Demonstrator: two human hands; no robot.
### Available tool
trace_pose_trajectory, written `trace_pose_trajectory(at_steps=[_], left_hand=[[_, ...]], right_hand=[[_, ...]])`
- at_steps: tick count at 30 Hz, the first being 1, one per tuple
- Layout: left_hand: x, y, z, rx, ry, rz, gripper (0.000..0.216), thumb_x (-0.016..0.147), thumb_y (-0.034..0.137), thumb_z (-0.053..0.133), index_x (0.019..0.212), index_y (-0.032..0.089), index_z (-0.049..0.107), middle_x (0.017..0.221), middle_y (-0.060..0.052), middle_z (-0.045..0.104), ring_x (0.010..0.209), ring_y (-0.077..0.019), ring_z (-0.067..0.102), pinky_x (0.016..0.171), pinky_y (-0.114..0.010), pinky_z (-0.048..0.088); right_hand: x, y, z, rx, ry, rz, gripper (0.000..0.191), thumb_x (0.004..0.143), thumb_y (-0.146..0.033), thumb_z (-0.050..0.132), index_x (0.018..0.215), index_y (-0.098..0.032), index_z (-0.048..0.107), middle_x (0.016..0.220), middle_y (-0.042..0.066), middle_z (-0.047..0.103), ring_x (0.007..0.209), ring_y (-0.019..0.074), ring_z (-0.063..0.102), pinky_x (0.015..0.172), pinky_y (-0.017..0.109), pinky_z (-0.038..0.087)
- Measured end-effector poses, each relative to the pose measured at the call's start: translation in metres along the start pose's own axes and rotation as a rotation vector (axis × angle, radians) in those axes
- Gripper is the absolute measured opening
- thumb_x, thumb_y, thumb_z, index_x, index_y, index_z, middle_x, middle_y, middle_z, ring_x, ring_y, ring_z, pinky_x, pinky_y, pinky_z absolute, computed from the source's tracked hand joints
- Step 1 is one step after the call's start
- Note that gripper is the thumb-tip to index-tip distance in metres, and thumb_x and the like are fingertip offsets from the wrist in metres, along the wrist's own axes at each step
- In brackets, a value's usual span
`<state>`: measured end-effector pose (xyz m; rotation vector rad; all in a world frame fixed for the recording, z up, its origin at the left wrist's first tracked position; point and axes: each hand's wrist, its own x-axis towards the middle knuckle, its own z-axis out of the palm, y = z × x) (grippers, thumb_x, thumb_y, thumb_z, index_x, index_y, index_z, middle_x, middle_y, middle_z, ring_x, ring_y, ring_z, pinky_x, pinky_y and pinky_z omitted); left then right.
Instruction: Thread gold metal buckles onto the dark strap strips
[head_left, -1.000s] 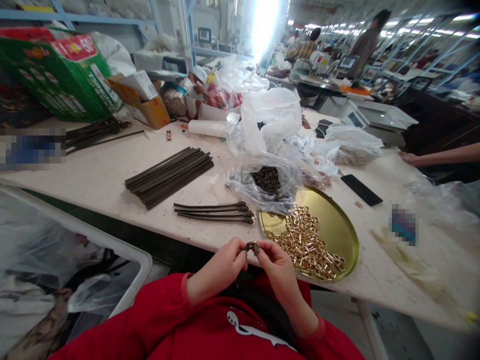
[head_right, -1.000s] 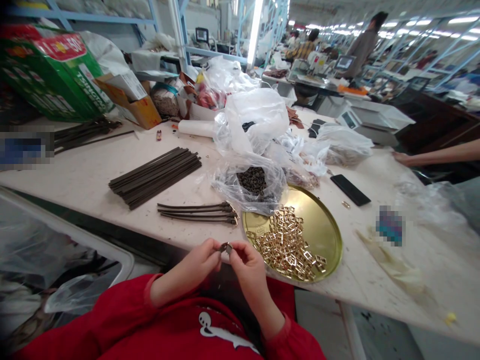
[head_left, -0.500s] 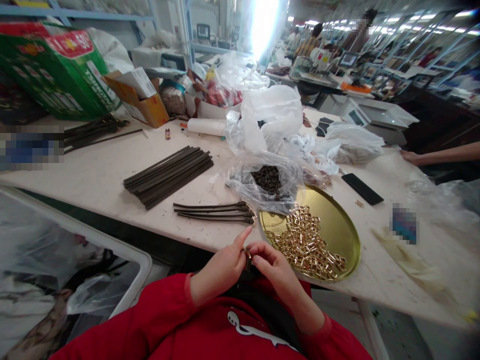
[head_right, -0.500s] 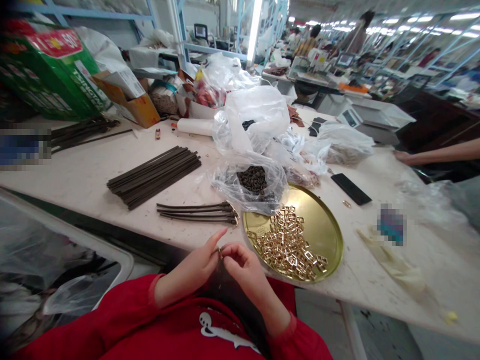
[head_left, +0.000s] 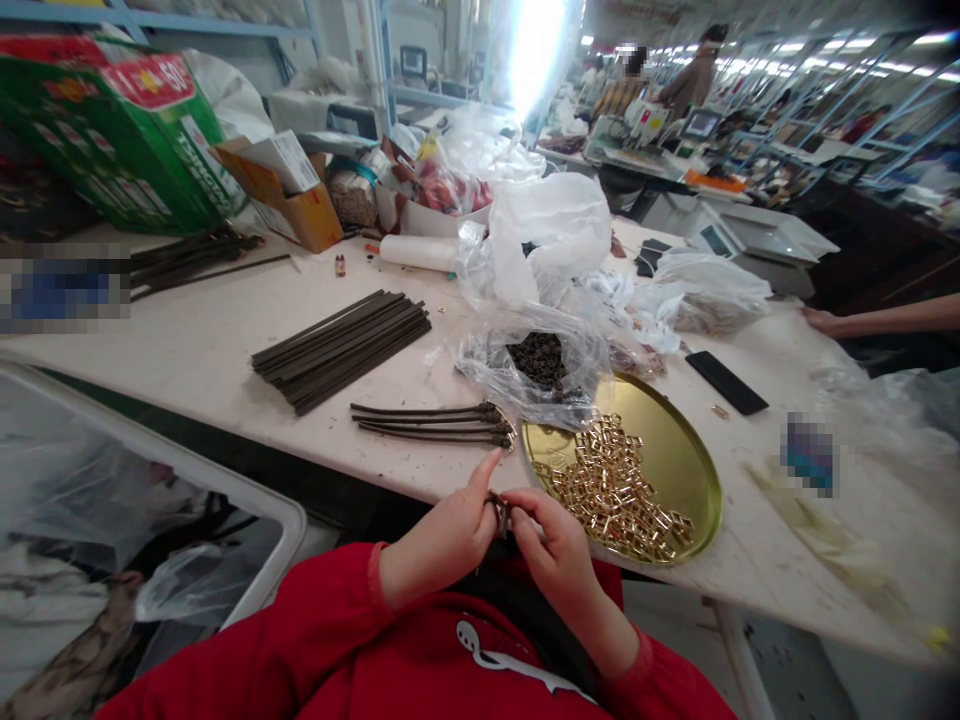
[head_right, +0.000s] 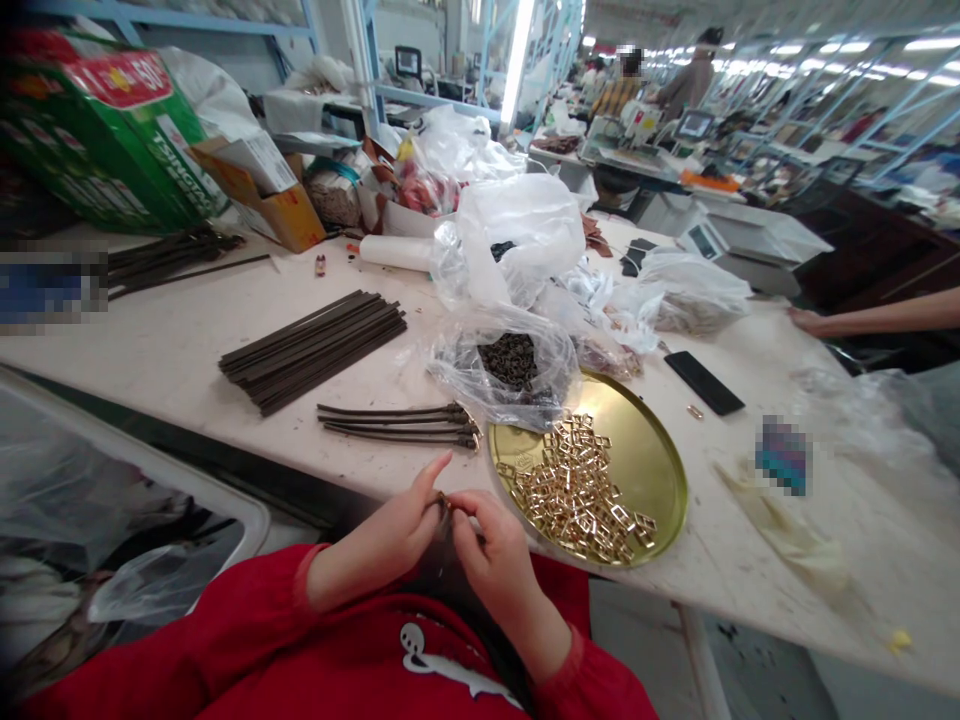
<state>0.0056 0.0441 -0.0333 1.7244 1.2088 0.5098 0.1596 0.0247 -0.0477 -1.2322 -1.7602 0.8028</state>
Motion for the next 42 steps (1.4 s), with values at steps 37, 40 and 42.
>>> trace_pose_trajectory(at_steps=[37,40,42], left_hand=[[0.018,0.008,-0.016,-0.199,-0.203,0.069,0.020,0.084,0.023,0.037,0.086,0.017,0.056,0.075,0.000,0.058,0.073,-0.0131,0.053,0.069,-0.022,0.040],[0.029,0.000,-0.017,-0.284,-0.202,-0.012,0.017,0.083,0.026,0.041,0.081,0.017,0.054,0.070,0.001,0.057,0.070,-0.0131,0.052,0.068,-0.022,0.039],[0.036,-0.005,-0.019,-0.310,-0.202,-0.074,0.015,0.081,0.027,0.043,0.079,0.017,0.053,0.067,0.002,0.057,0.067,-0.0127,0.051,0.066,-0.022,0.038]], right_hand=[[0.025,0.013,0.002,0.856,-0.122,0.643,0.039,0.067,-0.041,0.069,0.094,-0.021,0.050,0.064,-0.005,0.057,0.056,0.0111,0.057,0.056,0.024,0.043],[0.042,0.020,-0.004,0.727,-0.189,0.587,0.034,0.069,-0.041,0.066,0.091,-0.020,0.051,0.059,-0.006,0.053,0.054,0.0107,0.053,0.055,0.024,0.041],[0.063,0.031,-0.019,0.530,-0.186,0.491,0.026,0.076,-0.040,0.058,0.090,-0.019,0.053,0.060,-0.005,0.052,0.056,0.0112,0.051,0.055,0.024,0.041]])
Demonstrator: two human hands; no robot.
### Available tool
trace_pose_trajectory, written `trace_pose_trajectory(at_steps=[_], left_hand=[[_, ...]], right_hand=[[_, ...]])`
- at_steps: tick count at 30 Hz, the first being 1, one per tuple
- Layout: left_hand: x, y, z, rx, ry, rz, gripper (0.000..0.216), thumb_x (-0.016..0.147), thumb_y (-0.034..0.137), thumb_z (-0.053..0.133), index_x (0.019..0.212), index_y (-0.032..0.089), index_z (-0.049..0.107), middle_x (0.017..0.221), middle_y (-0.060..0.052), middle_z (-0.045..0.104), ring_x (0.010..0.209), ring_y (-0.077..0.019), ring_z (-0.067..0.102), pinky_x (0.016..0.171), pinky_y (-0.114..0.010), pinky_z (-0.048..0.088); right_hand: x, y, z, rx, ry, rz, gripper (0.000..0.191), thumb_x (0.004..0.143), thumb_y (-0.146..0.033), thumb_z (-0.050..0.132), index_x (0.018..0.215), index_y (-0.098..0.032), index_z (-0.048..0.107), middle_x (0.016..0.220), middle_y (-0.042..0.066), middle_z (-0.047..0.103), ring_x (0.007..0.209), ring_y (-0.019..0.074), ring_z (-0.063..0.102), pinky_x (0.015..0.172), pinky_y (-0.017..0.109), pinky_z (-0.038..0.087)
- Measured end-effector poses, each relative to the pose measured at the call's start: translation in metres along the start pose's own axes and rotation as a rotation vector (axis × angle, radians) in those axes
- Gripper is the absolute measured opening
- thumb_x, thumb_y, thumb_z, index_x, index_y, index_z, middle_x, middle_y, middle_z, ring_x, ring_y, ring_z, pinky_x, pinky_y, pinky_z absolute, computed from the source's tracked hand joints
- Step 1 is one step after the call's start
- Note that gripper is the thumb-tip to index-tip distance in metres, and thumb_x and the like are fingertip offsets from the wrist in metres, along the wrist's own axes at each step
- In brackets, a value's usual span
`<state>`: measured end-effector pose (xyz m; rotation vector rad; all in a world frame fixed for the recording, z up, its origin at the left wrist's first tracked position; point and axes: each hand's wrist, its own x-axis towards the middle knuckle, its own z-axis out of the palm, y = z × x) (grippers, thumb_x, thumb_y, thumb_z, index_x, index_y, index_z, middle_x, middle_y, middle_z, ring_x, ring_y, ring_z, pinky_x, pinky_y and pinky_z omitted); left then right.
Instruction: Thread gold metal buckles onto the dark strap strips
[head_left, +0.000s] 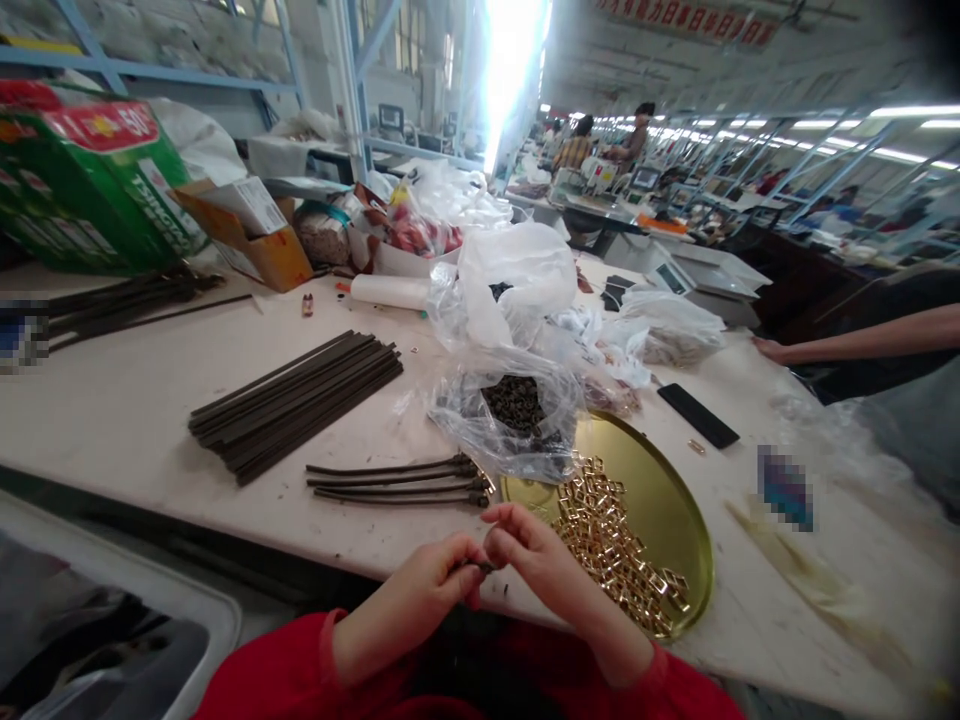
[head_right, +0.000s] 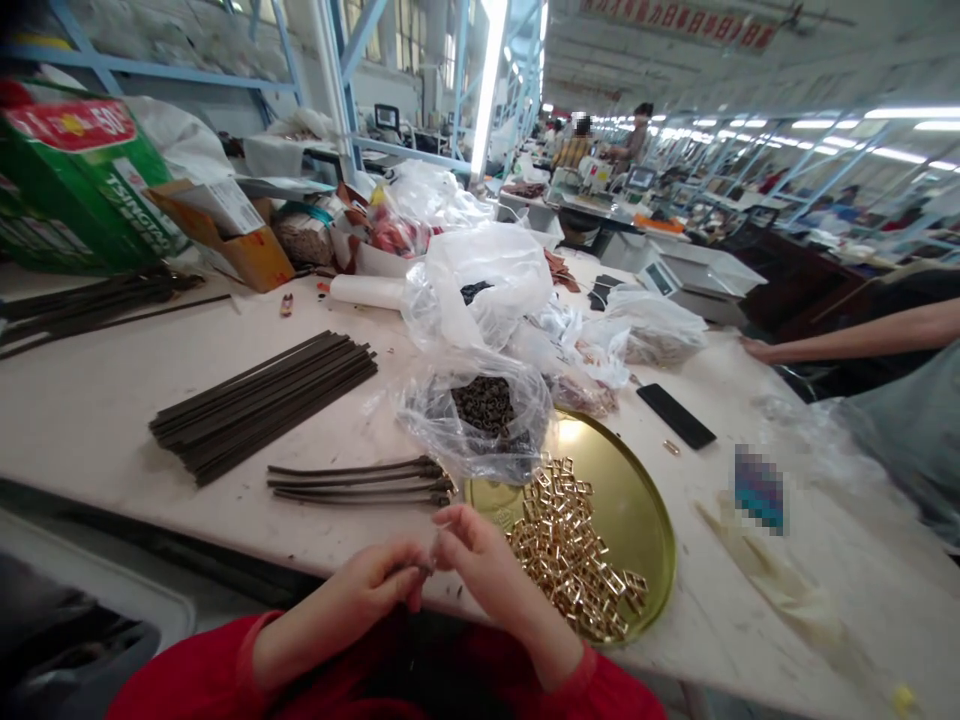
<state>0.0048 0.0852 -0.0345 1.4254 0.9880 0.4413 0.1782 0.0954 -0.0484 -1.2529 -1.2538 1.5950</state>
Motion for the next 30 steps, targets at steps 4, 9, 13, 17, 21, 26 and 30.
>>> trace_pose_trajectory(at_steps=[4,9,13,17,21,26,30], left_hand=[[0.014,-0.004,-0.007,-0.024,0.034,-0.096,0.015,0.079,0.030,0.043,0.079,0.017,0.051,0.063,0.003,0.057,0.061,-0.0119,0.047,0.062,-0.022,0.035],[0.028,-0.010,-0.010,-0.077,0.024,-0.113,0.017,0.079,0.033,0.045,0.081,0.017,0.051,0.060,0.004,0.055,0.059,-0.0110,0.045,0.061,-0.021,0.034],[0.032,-0.009,-0.010,-0.078,0.028,-0.133,0.017,0.079,0.033,0.045,0.079,0.017,0.051,0.057,0.005,0.052,0.059,-0.0113,0.045,0.061,-0.021,0.034],[0.031,-0.005,-0.005,-0.040,0.041,-0.113,0.017,0.079,0.032,0.045,0.077,0.017,0.051,0.057,0.005,0.053,0.059,-0.0113,0.045,0.060,-0.021,0.033],[0.025,-0.001,-0.006,-0.008,0.085,-0.088,0.019,0.080,0.034,0.044,0.078,0.016,0.052,0.056,0.005,0.053,0.056,-0.0114,0.044,0.058,-0.022,0.033],[0.021,0.015,-0.013,0.060,0.241,0.009,0.017,0.080,0.032,0.045,0.074,0.017,0.052,0.057,0.004,0.056,0.061,-0.0122,0.050,0.063,-0.022,0.036],[0.021,0.026,-0.010,0.118,0.280,0.071,0.022,0.080,0.035,0.044,0.072,0.017,0.054,0.060,0.003,0.058,0.062,-0.0125,0.052,0.062,-0.022,0.037]], right_hand=[[0.055,-0.022,-0.060,-0.699,0.391,-0.214,0.022,0.085,-0.030,0.040,0.096,-0.017,0.054,0.076,0.003,0.058,0.069,0.0157,0.054,0.063,0.028,0.043],[0.106,-0.023,-0.097,-1.149,0.432,-0.117,0.011,0.077,-0.017,0.050,0.080,-0.016,0.061,0.083,0.010,0.060,0.081,0.0213,0.056,0.074,0.032,0.038],[0.113,-0.014,-0.092,-1.206,0.384,-0.069,0.008,0.073,-0.013,0.054,0.075,-0.017,0.060,0.080,0.010,0.060,0.079,0.0229,0.057,0.072,0.032,0.037],[0.115,-0.018,-0.088,-1.172,0.396,-0.065,0.008,0.072,-0.009,0.054,0.070,-0.016,0.057,0.080,0.011,0.060,0.080,0.0237,0.057,0.072,0.033,0.037],[0.106,-0.034,-0.085,-1.044,0.418,-0.130,0.006,0.075,-0.012,0.051,0.071,-0.016,0.054,0.085,0.010,0.059,0.084,0.0220,0.056,0.074,0.032,0.038],[0.050,-0.040,-0.052,-0.692,0.196,-0.128,0.025,0.084,-0.039,0.043,0.075,-0.018,0.052,0.072,0.003,0.062,0.064,0.0153,0.056,0.062,0.028,0.044],[0.006,-0.031,-0.017,0.038,0.000,0.016,0.026,0.073,-0.043,0.060,0.072,-0.018,0.052,0.070,0.000,0.060,0.062,0.0120,0.053,0.064,0.026,0.043]])
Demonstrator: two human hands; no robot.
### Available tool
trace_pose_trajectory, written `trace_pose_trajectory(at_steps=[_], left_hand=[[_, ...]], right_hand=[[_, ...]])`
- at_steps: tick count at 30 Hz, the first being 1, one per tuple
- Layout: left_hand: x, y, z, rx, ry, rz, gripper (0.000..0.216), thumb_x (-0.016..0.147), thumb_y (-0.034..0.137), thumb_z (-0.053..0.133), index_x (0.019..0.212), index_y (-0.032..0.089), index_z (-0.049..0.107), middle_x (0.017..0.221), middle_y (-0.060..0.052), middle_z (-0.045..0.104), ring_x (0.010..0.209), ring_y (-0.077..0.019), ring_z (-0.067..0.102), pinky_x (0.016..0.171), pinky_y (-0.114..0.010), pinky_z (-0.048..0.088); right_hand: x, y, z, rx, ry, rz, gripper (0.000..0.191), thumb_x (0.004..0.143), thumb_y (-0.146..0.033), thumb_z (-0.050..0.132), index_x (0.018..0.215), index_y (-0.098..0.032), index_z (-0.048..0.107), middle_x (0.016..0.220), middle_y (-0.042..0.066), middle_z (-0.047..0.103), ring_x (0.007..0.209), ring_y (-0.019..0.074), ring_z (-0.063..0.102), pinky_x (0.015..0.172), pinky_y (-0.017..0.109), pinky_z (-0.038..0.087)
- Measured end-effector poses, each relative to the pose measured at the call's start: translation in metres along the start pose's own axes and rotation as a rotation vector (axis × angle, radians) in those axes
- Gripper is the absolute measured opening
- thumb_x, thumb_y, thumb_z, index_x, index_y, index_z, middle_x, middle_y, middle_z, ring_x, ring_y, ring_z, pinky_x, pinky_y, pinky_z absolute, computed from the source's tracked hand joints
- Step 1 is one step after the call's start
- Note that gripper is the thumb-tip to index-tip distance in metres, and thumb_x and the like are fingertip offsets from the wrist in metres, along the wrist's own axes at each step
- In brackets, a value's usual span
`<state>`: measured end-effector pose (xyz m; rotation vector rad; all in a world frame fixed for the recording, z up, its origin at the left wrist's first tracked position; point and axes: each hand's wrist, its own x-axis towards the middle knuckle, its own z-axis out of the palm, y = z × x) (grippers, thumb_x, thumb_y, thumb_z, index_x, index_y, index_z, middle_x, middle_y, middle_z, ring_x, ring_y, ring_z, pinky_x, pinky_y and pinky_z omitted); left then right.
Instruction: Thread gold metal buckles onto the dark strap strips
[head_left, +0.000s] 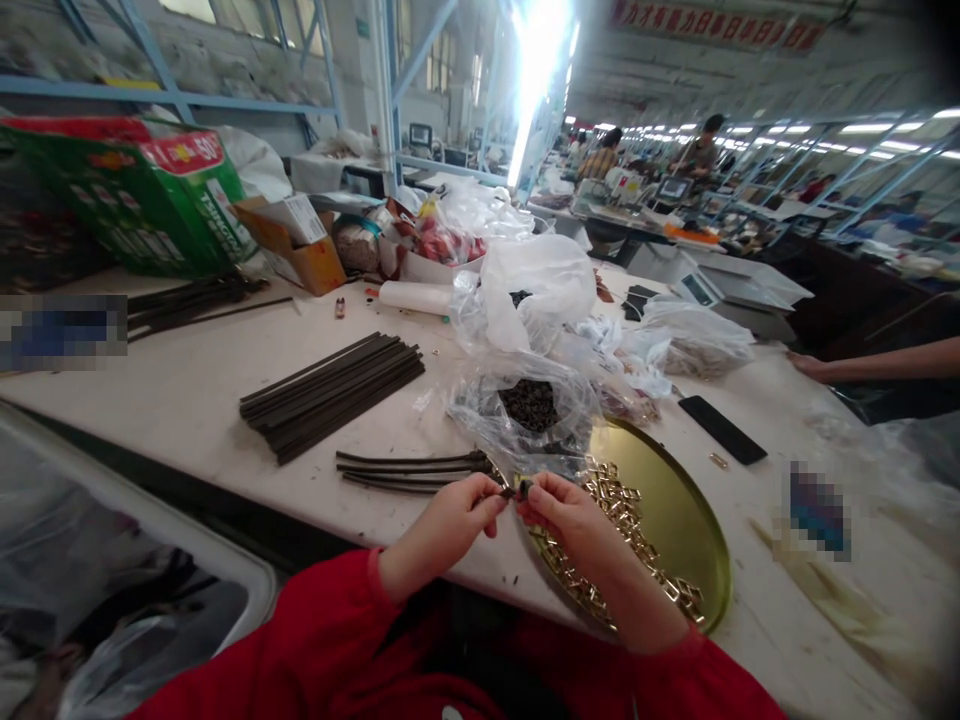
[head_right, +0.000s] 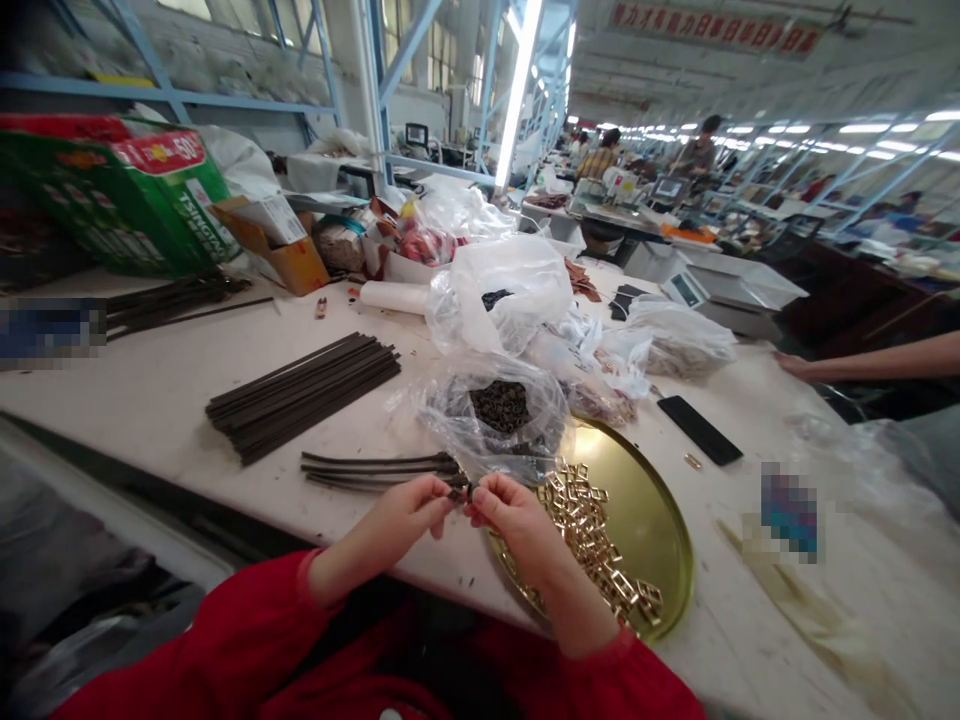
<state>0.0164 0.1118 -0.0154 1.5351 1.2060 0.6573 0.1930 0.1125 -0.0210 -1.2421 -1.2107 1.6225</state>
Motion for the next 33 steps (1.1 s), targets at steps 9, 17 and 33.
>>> trace_pose_trajectory(at_steps=[9,17,33], left_hand=[[-0.019,-0.004,-0.001,0.169,-0.120,-0.022,0.022,0.080,0.033,0.042,0.075,0.017,0.057,0.058,0.003,0.058,0.056,-0.0120,0.051,0.055,-0.021,0.034],[-0.023,-0.008,-0.001,0.197,-0.182,0.002,0.020,0.078,0.025,0.040,0.074,0.016,0.057,0.063,0.001,0.059,0.061,-0.0129,0.053,0.057,-0.022,0.035],[-0.027,-0.021,0.010,-0.169,-0.143,-0.021,0.034,0.081,0.017,0.037,0.115,0.014,0.041,0.070,0.000,0.057,0.066,-0.0129,0.053,0.063,-0.024,0.040]], right_hand=[[-0.018,0.016,0.021,-0.334,0.170,-0.228,0.013,0.068,-0.029,0.063,0.070,-0.019,0.055,0.060,-0.004,0.052,0.056,0.0115,0.047,0.055,0.024,0.037],[-0.019,0.033,0.030,-0.374,0.118,-0.226,0.011,0.072,-0.030,0.061,0.076,-0.019,0.060,0.072,0.001,0.061,0.068,0.0158,0.055,0.065,0.029,0.043],[-0.027,0.038,0.049,0.003,0.198,-0.095,0.026,0.072,-0.040,0.062,0.090,-0.021,0.057,0.072,-0.001,0.056,0.065,0.0140,0.053,0.063,0.028,0.043]])
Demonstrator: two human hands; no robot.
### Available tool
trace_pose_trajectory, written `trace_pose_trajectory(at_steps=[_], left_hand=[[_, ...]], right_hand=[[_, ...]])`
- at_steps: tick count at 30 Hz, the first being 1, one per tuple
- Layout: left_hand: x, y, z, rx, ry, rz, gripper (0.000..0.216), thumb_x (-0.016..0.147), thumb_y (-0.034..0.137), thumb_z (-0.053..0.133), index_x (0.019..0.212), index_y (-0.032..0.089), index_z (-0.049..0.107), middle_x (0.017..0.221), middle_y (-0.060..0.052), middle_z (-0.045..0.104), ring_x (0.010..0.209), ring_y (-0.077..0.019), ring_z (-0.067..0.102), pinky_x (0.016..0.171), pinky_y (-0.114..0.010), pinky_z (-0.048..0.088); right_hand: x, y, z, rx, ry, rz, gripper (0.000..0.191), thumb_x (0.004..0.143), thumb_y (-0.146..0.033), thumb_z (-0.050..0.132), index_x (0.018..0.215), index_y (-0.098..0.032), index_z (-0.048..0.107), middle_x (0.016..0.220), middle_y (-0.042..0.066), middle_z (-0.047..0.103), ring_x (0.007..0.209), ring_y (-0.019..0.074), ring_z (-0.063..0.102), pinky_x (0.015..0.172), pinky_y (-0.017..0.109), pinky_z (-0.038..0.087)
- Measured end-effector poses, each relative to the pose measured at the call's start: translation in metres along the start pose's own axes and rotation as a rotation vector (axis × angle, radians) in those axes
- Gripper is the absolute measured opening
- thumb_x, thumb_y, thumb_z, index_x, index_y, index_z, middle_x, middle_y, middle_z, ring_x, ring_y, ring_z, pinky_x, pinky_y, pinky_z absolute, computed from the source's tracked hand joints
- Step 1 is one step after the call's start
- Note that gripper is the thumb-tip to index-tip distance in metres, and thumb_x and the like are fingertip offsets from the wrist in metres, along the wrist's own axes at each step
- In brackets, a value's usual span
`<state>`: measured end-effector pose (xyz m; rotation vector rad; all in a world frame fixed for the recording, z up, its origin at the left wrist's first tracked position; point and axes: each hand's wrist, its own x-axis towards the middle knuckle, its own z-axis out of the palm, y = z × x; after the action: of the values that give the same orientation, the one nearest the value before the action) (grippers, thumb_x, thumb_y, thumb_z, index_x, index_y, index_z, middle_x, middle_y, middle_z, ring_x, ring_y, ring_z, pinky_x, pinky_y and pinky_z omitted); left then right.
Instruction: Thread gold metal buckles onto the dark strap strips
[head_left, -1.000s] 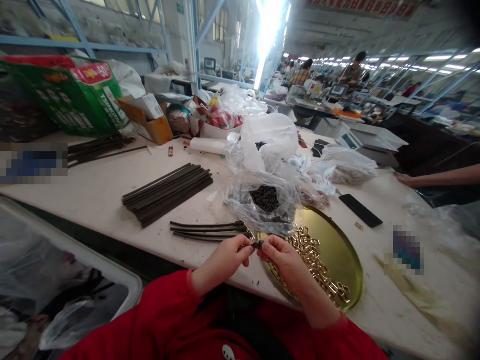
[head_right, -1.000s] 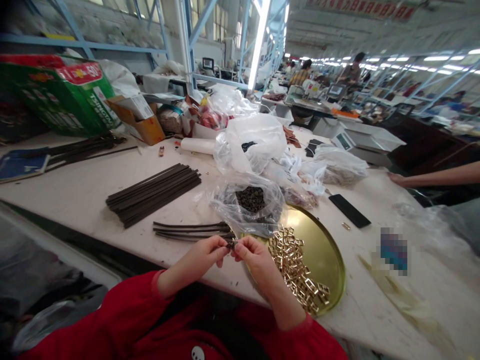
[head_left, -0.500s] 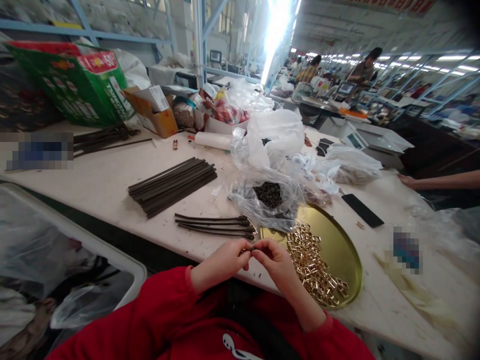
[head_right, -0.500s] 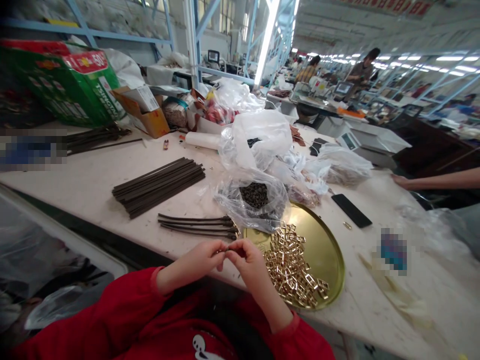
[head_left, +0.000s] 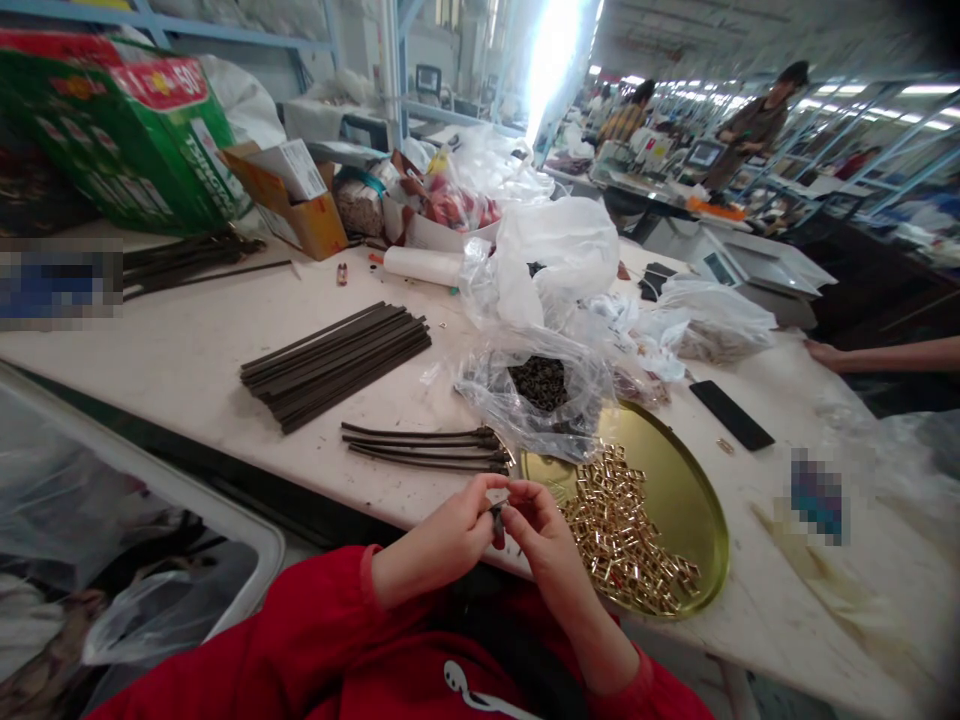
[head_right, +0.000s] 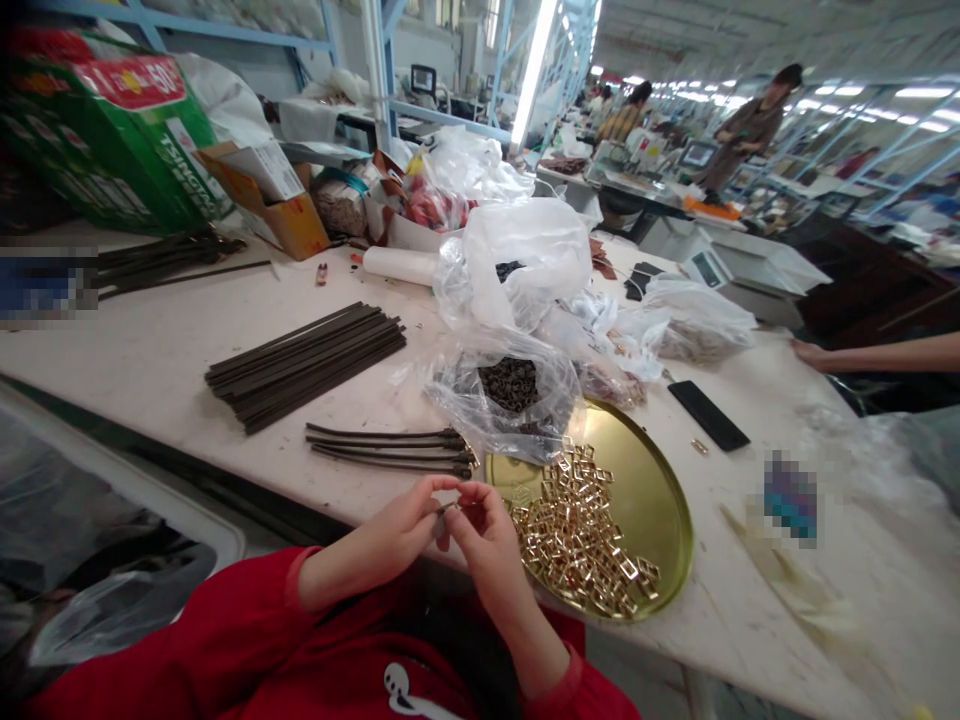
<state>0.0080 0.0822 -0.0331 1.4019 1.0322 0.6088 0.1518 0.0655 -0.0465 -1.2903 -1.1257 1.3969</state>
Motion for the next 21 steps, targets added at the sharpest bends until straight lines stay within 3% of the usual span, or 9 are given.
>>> trace_pose_trajectory(at_steps=[4,7,12,16,21], left_hand=[[-0.003,0.000,0.000,0.006,-0.009,-0.008,0.038,0.081,0.018,0.039,0.119,0.015,0.039,0.071,0.000,0.056,0.062,-0.0123,0.052,0.058,-0.022,0.040],[-0.003,-0.003,-0.001,0.012,-0.027,-0.067,0.037,0.083,0.022,0.037,0.120,0.016,0.037,0.064,0.004,0.052,0.050,-0.0107,0.048,0.050,-0.022,0.038],[-0.006,-0.012,-0.001,0.117,0.029,-0.094,0.036,0.081,0.030,0.047,0.113,0.016,0.041,0.062,0.005,0.054,0.054,-0.0120,0.053,0.054,-0.022,0.039],[-0.011,-0.013,0.001,0.193,0.059,-0.103,0.030,0.079,0.039,0.051,0.100,0.017,0.048,0.061,0.004,0.056,0.056,-0.0127,0.053,0.051,-0.022,0.036],[-0.019,-0.008,0.005,0.061,0.004,-0.107,0.030,0.076,0.044,0.055,0.081,0.015,0.054,0.072,0.000,0.061,0.064,-0.0125,0.053,0.055,-0.022,0.038]], right_hand=[[0.000,0.000,-0.004,0.072,-0.192,0.132,0.028,0.072,-0.039,0.063,0.092,-0.019,0.061,0.070,-0.001,0.057,0.063,0.0120,0.051,0.066,0.027,0.042],[-0.003,0.002,-0.006,0.083,-0.178,0.138,0.026,0.069,-0.037,0.067,0.087,-0.020,0.063,0.075,-0.001,0.059,0.066,0.0119,0.052,0.066,0.027,0.043],[-0.010,0.002,-0.005,0.183,-0.149,0.209,0.029,0.064,-0.036,0.071,0.084,-0.020,0.058,0.072,-0.003,0.060,0.069,0.0122,0.056,0.066,0.026,0.045],[-0.017,-0.001,-0.007,0.224,-0.261,0.280,0.034,0.065,-0.038,0.070,0.090,-0.020,0.056,0.078,-0.002,0.062,0.069,0.0114,0.057,0.063,0.023,0.043],[-0.025,-0.003,-0.011,0.069,-0.277,0.164,0.024,0.076,-0.041,0.058,0.080,-0.019,0.052,0.061,-0.005,0.051,0.055,0.0082,0.046,0.050,0.020,0.035]])
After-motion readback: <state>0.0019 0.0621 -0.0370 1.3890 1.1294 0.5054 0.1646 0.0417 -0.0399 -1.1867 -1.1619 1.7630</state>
